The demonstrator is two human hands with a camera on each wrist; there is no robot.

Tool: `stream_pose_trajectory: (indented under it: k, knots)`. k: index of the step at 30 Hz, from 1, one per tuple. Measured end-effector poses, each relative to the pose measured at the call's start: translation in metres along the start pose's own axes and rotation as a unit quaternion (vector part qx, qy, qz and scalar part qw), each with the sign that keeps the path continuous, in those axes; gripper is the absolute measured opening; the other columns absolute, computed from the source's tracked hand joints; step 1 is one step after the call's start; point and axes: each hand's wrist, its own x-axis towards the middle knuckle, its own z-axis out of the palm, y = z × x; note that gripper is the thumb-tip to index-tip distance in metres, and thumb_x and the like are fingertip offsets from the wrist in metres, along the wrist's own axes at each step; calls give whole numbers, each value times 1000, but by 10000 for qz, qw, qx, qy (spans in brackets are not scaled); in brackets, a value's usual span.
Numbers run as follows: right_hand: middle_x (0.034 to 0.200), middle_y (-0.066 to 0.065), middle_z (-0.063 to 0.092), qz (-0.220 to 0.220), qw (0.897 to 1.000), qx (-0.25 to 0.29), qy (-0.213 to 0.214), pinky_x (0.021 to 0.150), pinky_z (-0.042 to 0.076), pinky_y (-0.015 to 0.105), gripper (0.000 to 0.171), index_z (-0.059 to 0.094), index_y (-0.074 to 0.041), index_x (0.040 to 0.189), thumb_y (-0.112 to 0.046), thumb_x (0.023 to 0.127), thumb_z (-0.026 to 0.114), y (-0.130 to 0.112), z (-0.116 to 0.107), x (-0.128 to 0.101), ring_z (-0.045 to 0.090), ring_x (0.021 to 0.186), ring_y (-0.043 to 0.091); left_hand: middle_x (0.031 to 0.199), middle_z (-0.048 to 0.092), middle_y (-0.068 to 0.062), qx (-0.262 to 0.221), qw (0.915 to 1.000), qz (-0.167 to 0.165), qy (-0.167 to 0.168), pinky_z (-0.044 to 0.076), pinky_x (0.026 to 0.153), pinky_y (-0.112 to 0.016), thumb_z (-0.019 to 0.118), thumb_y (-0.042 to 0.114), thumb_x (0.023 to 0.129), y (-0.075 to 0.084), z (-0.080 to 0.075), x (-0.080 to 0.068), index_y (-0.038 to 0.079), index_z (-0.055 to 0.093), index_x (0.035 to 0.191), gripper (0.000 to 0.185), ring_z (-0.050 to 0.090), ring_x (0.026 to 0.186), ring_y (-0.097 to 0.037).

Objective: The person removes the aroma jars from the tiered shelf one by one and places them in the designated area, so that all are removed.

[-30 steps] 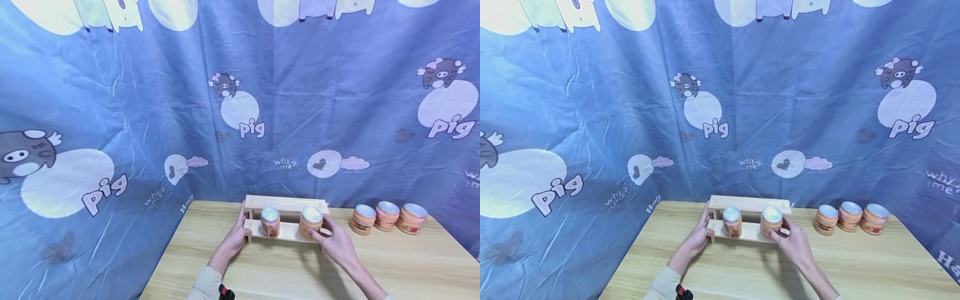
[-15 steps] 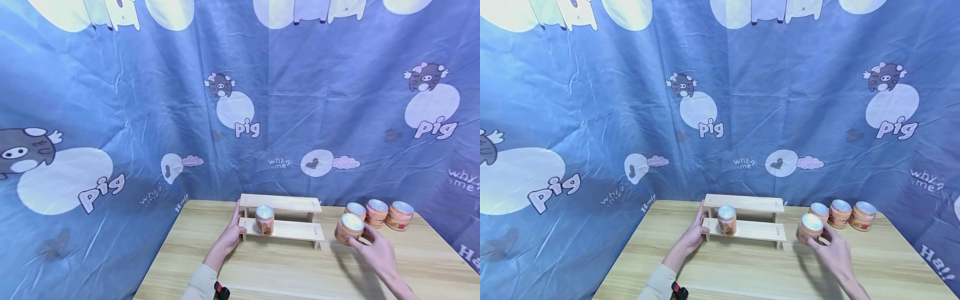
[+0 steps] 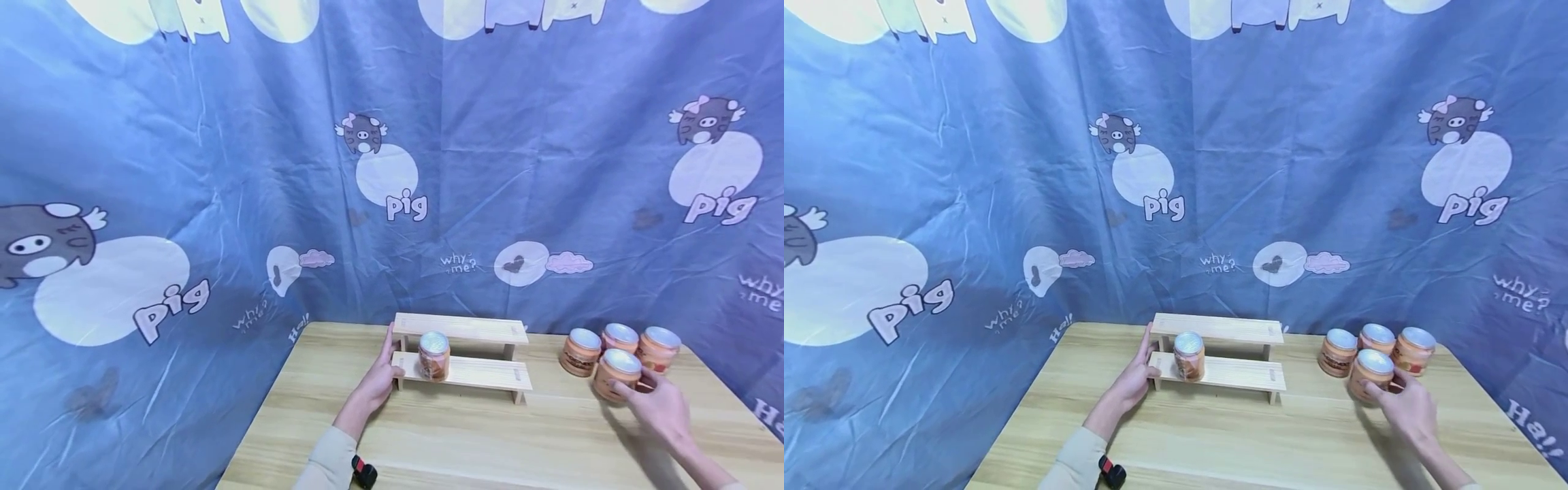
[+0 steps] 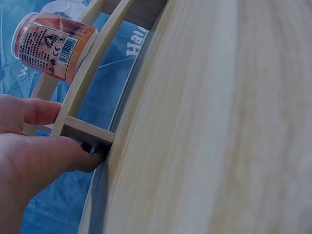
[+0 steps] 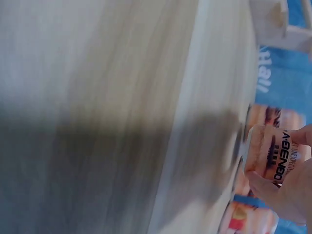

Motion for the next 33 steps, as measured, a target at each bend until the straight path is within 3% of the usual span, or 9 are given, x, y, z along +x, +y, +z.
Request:
stream_pose_trajectory:
  k: [4, 10, 18, 20, 22, 25, 27, 29, 33]
  knots:
    - [110, 39, 64, 103, 9998, -151, 124, 60, 40, 25, 65, 54, 22, 127, -26, 89, 77, 13, 0, 11, 53, 73, 0, 165, -4, -26, 23, 10000, -5, 12, -1, 112, -68, 48, -20, 73, 0, -1, 0, 50, 4, 161, 121, -10, 149, -44]
    - [109, 38, 65, 81, 9999, -103, 53, 60, 39, 23, 65, 53, 22, 127, -26, 89, 77, 18, -1, 17, 41, 71, -17, 165, -2, -26, 31, 10000, 19, 44, 1, 113, -68, 48, -20, 74, 1, -2, 0, 54, 6, 160, 121, -8, 149, -45]
    - [120, 45, 56, -38, 9991, -28, -420, 63, 37, 22, 71, 44, 22, 132, -31, 93, 73, 30, -4, 21, 39, 78, -19, 164, 4, -26, -10, 9999, 90, 75, 9, 115, -62, 48, -21, 73, -2, 2, 2, 51, 6, 161, 121, 0, 149, -45]
    - [123, 48, 51, -5, 9985, 0, -541, 66, 37, 24, 72, 40, 23, 134, -30, 94, 71, 31, -5, 18, 55, 82, -3, 164, 5, -25, 31, 9999, 77, 59, 10, 114, -62, 48, -20, 73, -3, 2, 1, 52, 7, 160, 121, 1, 148, -44]
    - [125, 49, 47, 34, 9987, -41, -509, 73, 40, 33, 71, 39, 21, 135, -29, 95, 70, 28, -5, 16, 64, 91, 25, 164, 6, -25, 45, 9999, 73, 86, 11, 114, -63, 48, -20, 72, -4, 3, 0, 54, 9, 160, 121, 2, 148, -44]
    - [124, 48, 48, -106, 9999, -108, -81, 71, 39, 45, 64, 43, 18, 136, -23, 93, 70, 15, -6, 19, 52, 101, 59, 164, 5, -26, 38, 9998, 88, 161, 8, 114, -66, 49, -21, 71, -4, 3, 1, 54, 10, 159, 122, -1, 149, -45]
    - [127, 45, 49, -199, 9993, -86, 296, 78, 40, 49, 62, 47, 14, 137, -22, 93, 69, -2, -6, 23, 50, 106, 59, 165, 5, -25, 19, 9998, 87, 199, 7, 114, -65, 49, -20, 71, -2, 2, 3, 55, 11, 159, 122, -1, 149, -45]
    - [129, 41, 52, -382, 9971, 29, 660, 82, 38, 40, 59, 51, 12, 137, -19, 91, 70, -20, -6, 23, 51, 107, 52, 165, 5, -24, 29, 9998, 81, 197, 8, 114, -65, 50, -20, 72, -4, 2, 4, 55, 10, 159, 122, -1, 149, -45]
    - [125, 12, 63, -697, 9913, 511, 991, 87, 33, 15, 46, 63, 4, 130, -18, 90, 72, -62, 4, 16, 56, 103, 10, 165, 6, -24, 76, 9998, 42, 181, 10, 114, -62, 50, -19, 72, -5, 1, 3, 55, 9, 159, 122, 0, 149, -44]
